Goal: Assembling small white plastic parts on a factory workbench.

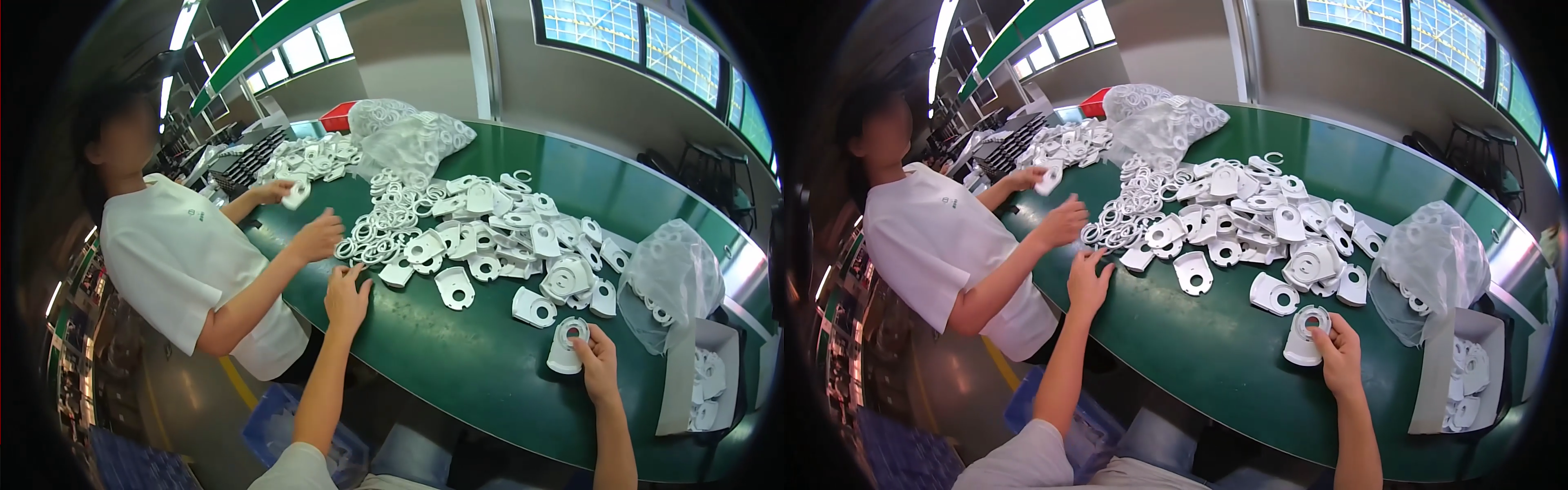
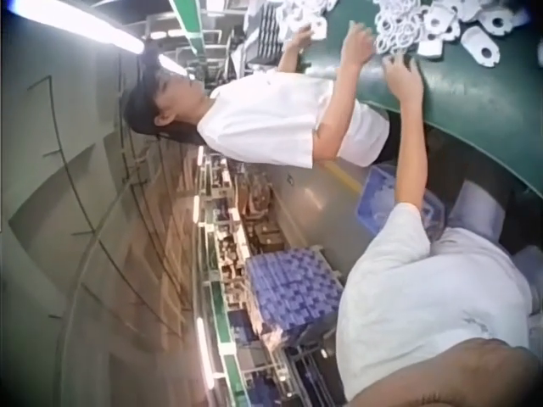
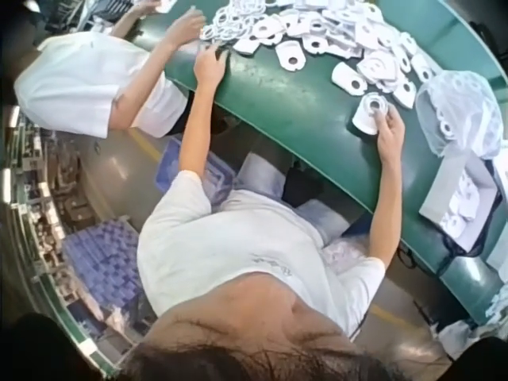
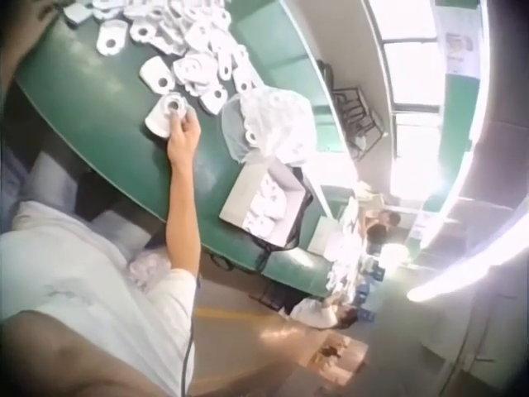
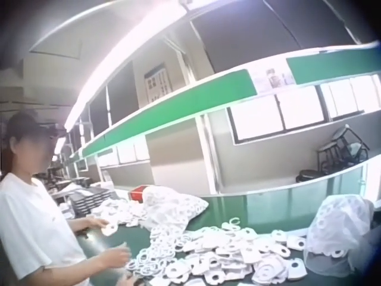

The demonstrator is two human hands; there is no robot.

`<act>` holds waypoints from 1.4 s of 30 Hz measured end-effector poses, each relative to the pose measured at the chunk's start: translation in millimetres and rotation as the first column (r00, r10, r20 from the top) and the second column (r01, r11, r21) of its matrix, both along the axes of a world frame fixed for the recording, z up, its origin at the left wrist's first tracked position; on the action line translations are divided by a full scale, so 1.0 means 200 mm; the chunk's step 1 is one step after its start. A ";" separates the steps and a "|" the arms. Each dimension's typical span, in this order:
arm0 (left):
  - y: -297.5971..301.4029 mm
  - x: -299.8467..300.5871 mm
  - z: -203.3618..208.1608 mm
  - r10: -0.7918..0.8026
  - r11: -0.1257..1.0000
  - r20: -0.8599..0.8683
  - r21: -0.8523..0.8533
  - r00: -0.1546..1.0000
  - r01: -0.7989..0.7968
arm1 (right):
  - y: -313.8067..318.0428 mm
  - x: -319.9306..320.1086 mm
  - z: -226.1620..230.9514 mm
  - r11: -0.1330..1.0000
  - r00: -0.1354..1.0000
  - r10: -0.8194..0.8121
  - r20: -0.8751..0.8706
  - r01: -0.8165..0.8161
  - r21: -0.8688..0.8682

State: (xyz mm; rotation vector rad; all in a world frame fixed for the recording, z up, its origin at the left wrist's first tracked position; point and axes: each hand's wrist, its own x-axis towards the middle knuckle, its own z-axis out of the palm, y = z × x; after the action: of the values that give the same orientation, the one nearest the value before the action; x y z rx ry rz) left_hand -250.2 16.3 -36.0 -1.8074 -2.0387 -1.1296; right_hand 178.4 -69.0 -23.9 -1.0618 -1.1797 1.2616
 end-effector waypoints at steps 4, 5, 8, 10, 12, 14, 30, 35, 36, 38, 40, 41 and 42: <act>0.05 -0.09 0.00 -0.132 0.977 -0.004 -0.166 0.991 0.130 | -0.01 0.02 -0.01 1.000 1.000 -0.018 0.011 0.018 0.005; 0.04 -0.09 0.00 -0.229 0.945 0.053 -0.229 0.972 0.235 | 0.00 0.02 -0.01 1.000 1.000 -0.019 0.019 0.019 0.002; -0.06 -0.07 0.02 -0.362 0.920 -0.022 -0.170 0.932 0.353 | 0.00 0.01 -0.01 1.000 1.000 -0.014 0.012 0.013 0.013; -0.14 -0.05 0.07 -0.397 0.911 -0.025 -0.130 0.918 0.390 | 0.00 0.01 -0.01 1.000 1.000 -0.011 0.016 0.011 0.008; -0.20 0.01 0.10 -0.368 0.916 0.235 -0.074 0.899 0.394 | 0.00 0.01 0.00 1.000 1.000 0.000 0.021 0.000 0.002; -0.24 0.11 0.13 -0.389 0.890 0.581 0.038 0.715 0.454 | 0.00 0.03 0.00 1.000 1.000 -0.020 0.012 0.020 -0.010; -0.03 1.20 0.32 -0.463 0.337 0.883 0.090 0.081 0.937 | -0.01 0.02 0.08 0.980 0.999 -0.032 0.020 0.036 -0.194; 0.04 1.33 0.26 -0.542 0.248 0.836 0.066 0.082 0.966 | 0.00 0.05 0.07 0.975 0.991 -0.022 -0.132 -0.008 -0.220; 0.05 1.32 0.24 -0.660 0.289 0.733 0.045 0.165 0.956 | 0.00 0.07 0.05 0.975 0.986 0.023 -0.167 -0.059 -0.216; 0.08 1.31 0.19 -0.541 0.295 0.839 0.123 0.059 0.947 | 0.00 0.06 0.06 0.974 0.986 -0.006 -0.169 -0.033 -0.223; 0.04 1.30 0.16 -0.283 0.345 0.952 0.213 -0.115 0.914 | -0.03 0.06 0.05 0.965 0.987 -0.017 -0.163 -0.027 -0.262; 0.03 1.30 0.16 -0.283 0.340 0.952 0.214 -0.117 0.916 | -0.02 0.06 0.05 0.965 0.987 -0.022 -0.162 -0.021 -0.262; 0.03 1.31 0.17 -0.193 0.345 0.969 0.211 -0.151 0.915 | -0.01 0.07 0.05 0.971 0.989 -0.025 -0.148 -0.011 -0.240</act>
State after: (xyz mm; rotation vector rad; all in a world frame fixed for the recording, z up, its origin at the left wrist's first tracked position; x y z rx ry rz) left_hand 11.9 21.4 -2.5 -3.3399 -1.8758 -2.8054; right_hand 192.3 -71.0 -13.7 -1.1228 -0.9251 1.4793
